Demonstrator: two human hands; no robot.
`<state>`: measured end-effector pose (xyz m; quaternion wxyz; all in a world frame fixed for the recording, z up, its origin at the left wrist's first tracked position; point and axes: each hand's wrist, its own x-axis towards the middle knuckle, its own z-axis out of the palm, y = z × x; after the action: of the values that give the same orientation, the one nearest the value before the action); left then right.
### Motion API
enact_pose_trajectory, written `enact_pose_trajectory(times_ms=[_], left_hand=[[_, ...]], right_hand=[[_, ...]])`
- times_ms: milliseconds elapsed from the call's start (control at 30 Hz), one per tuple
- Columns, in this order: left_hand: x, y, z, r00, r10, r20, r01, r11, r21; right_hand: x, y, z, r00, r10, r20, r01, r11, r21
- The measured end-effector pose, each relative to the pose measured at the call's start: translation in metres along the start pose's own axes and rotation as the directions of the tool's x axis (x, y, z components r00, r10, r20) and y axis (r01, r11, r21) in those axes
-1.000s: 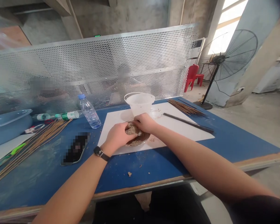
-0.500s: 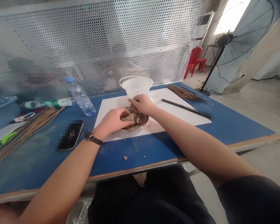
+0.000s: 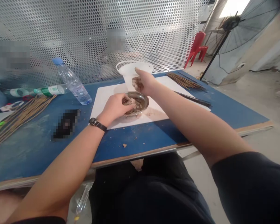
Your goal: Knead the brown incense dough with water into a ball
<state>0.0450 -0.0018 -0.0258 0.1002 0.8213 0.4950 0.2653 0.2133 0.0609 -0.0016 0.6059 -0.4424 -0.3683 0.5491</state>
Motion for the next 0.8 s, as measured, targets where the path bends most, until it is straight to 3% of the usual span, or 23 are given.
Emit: enact_pose_trajectory(times_ms=[167, 400, 600, 800], left_hand=[[0.0, -0.002, -0.001, 1.0, 0.026, -0.014, -0.026, 0.999, -0.022], [-0.003, -0.007, -0.009, 0.994, 0.114, -0.001, -0.114, 0.993, -0.034], [-0.003, -0.017, -0.016, 0.983, 0.183, 0.017, -0.183, 0.983, -0.017], [-0.002, -0.016, -0.016, 0.974, 0.217, 0.066, -0.219, 0.975, 0.026]], right_hand=[[0.016, -0.003, -0.001, 0.995, 0.087, -0.039, -0.086, 0.996, 0.036], [0.001, -0.006, -0.001, 0.983, 0.169, -0.073, -0.158, 0.978, 0.135], [0.004, -0.002, -0.01, 0.996, 0.05, -0.07, -0.034, 0.975, 0.221], [0.008, 0.001, -0.017, 0.993, 0.05, -0.104, -0.029, 0.981, 0.194]])
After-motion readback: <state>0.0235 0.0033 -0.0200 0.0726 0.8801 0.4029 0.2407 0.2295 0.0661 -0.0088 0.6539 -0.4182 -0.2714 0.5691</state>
